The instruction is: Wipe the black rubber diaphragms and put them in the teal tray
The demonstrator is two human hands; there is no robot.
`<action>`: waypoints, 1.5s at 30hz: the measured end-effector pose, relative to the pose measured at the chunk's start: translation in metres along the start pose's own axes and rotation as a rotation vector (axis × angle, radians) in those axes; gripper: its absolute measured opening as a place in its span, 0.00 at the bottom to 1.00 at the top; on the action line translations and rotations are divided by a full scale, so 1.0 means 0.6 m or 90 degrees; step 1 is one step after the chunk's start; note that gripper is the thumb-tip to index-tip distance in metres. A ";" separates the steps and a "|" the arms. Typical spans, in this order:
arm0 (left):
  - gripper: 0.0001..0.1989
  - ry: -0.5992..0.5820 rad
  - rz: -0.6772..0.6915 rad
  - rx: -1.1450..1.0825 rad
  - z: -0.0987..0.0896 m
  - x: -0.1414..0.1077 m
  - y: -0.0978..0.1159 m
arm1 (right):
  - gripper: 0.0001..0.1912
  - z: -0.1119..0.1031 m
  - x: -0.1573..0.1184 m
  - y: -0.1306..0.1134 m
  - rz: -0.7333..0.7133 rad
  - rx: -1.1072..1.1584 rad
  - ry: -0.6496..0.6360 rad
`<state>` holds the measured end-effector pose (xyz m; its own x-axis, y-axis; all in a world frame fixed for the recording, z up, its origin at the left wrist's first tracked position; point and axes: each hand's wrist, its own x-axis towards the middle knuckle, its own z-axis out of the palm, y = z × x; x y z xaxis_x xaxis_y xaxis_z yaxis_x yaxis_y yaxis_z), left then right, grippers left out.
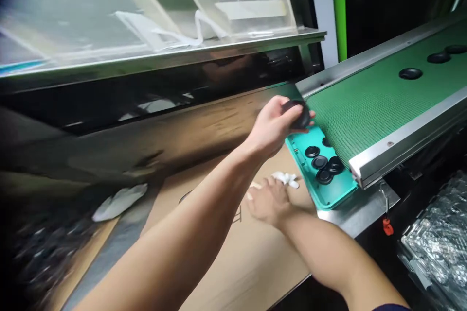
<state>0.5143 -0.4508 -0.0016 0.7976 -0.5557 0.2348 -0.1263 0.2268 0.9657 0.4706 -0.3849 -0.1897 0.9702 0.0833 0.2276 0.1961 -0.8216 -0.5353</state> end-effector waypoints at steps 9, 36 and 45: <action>0.32 0.433 -0.163 -0.322 -0.270 -0.280 -0.140 | 0.19 -0.007 0.014 0.010 0.079 0.047 0.113; 0.16 0.339 -0.216 -0.534 -0.296 -0.280 -0.220 | 0.23 0.004 0.001 -0.025 -0.035 -0.109 0.082; 0.16 0.381 -0.194 -0.555 -0.291 -0.274 -0.210 | 0.29 -0.050 -0.005 -0.022 0.006 0.080 -0.008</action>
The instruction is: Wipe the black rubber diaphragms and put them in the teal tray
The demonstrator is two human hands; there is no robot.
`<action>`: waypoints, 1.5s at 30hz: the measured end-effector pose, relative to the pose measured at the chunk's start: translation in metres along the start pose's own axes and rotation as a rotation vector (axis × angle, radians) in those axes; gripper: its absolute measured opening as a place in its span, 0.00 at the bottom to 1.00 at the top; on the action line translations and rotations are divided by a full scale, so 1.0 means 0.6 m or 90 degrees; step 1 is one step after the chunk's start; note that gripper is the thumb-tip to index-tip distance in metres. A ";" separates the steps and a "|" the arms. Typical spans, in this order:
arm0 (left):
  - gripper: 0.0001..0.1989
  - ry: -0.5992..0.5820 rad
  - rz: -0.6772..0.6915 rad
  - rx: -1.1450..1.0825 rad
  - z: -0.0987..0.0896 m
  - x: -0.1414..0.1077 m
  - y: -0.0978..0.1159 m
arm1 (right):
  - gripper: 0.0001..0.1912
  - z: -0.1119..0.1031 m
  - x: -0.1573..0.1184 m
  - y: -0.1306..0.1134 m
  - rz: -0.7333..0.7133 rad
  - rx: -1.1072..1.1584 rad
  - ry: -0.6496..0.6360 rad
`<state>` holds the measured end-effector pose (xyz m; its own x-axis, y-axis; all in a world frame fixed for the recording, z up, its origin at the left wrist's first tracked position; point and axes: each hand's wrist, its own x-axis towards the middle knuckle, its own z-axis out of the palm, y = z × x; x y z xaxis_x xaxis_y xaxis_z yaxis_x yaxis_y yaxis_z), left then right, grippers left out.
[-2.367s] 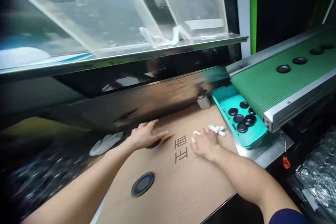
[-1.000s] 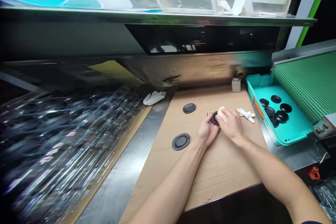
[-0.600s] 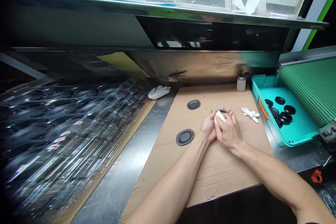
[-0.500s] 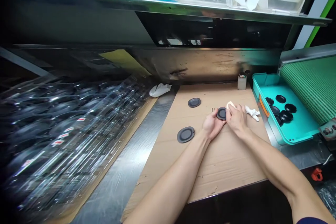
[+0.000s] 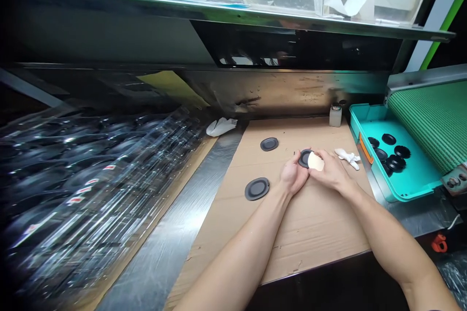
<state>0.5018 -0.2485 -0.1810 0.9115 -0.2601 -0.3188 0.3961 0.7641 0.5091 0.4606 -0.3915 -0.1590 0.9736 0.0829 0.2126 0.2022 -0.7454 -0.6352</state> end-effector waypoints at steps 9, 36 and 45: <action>0.14 -0.085 0.034 0.071 -0.008 -0.001 -0.016 | 0.22 0.012 0.015 -0.004 0.065 0.263 -0.067; 0.18 0.045 0.009 -0.022 -0.009 -0.013 0.033 | 0.21 0.004 0.010 0.014 0.019 -0.277 0.061; 0.13 -0.047 -0.098 -0.018 0.001 -0.032 0.055 | 0.15 -0.044 0.032 0.074 0.130 -0.307 0.045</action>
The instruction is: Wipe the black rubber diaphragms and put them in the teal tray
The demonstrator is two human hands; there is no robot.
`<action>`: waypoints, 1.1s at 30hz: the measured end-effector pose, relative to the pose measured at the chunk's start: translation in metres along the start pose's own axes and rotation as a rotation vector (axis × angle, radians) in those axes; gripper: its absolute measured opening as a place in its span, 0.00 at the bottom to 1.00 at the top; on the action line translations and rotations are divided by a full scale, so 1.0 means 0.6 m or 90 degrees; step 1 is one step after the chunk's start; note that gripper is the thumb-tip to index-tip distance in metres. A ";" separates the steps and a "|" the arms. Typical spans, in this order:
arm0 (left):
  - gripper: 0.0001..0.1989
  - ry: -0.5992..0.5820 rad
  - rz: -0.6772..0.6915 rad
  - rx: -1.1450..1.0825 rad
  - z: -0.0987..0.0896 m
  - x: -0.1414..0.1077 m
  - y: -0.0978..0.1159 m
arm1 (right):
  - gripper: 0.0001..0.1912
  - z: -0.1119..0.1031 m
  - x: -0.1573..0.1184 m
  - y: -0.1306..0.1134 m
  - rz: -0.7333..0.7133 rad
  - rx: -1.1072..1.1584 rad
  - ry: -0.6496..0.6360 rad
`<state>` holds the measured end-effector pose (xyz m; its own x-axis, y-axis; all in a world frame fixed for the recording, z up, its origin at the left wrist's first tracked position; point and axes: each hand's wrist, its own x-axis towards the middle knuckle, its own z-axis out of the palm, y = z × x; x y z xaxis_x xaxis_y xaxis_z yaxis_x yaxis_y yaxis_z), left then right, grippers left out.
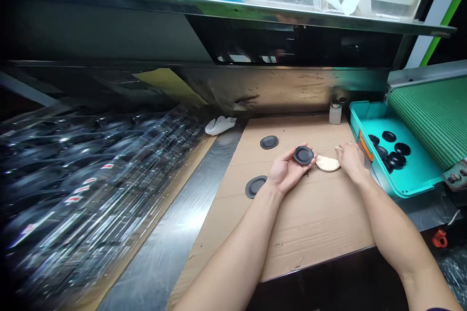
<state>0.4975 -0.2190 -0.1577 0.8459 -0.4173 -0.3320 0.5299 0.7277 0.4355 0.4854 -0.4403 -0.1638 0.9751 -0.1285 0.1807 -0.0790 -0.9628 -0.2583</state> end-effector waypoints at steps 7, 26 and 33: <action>0.32 0.037 -0.098 0.176 -0.001 0.000 -0.006 | 0.14 -0.010 -0.023 -0.051 -0.183 0.231 0.067; 0.25 -0.041 0.029 0.416 -0.006 -0.001 -0.053 | 0.13 -0.010 -0.036 -0.069 -0.287 0.091 -0.059; 0.24 -0.041 0.037 0.429 -0.006 0.000 -0.056 | 0.12 0.002 -0.034 -0.069 -0.297 0.070 -0.049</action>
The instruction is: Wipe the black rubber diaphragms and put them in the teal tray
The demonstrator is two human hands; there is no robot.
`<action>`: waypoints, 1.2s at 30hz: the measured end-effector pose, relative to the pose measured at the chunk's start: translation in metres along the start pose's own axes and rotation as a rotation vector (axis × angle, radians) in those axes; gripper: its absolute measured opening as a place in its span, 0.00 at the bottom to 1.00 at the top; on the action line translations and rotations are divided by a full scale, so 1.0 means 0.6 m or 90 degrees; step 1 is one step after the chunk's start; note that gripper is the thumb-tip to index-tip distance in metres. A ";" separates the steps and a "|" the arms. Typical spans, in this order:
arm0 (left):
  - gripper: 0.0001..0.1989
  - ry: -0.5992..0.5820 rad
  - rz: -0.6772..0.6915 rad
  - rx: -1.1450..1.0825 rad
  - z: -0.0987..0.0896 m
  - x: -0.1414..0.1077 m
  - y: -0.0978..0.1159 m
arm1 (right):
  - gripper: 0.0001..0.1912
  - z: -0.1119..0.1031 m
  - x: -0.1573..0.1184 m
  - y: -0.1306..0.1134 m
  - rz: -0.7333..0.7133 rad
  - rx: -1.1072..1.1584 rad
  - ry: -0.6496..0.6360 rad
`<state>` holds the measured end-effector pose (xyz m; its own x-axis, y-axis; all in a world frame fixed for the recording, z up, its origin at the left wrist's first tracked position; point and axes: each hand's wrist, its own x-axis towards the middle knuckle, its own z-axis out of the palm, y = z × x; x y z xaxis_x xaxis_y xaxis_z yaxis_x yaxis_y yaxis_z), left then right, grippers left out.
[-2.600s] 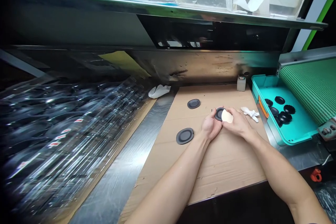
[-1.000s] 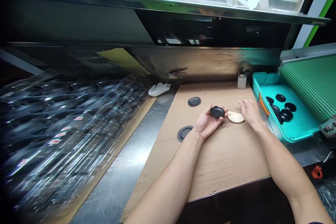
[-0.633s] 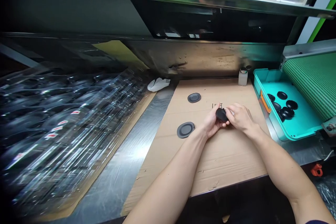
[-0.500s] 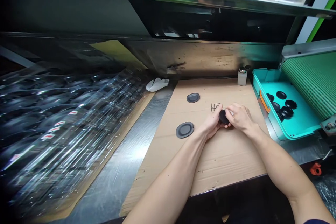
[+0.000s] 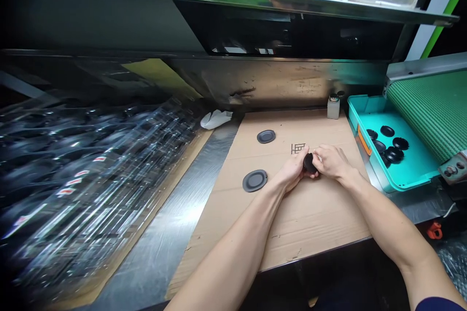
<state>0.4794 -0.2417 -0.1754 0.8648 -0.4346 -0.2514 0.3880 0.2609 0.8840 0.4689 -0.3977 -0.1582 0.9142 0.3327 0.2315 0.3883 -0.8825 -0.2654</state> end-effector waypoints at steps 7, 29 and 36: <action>0.22 0.008 -0.002 -0.046 0.003 -0.001 0.004 | 0.13 0.010 0.000 -0.002 0.000 0.010 0.039; 0.22 -0.044 -0.032 -0.320 -0.044 0.013 0.020 | 0.17 -0.005 -0.001 -0.002 0.127 0.207 0.203; 0.19 -0.038 -0.013 -0.368 -0.005 0.007 0.015 | 0.16 0.039 -0.003 -0.069 0.021 0.094 0.196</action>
<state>0.4874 -0.2388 -0.1695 0.8425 -0.4880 -0.2281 0.5296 0.6732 0.5160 0.4541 -0.3542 -0.1697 0.8573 0.1698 0.4859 0.3928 -0.8260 -0.4044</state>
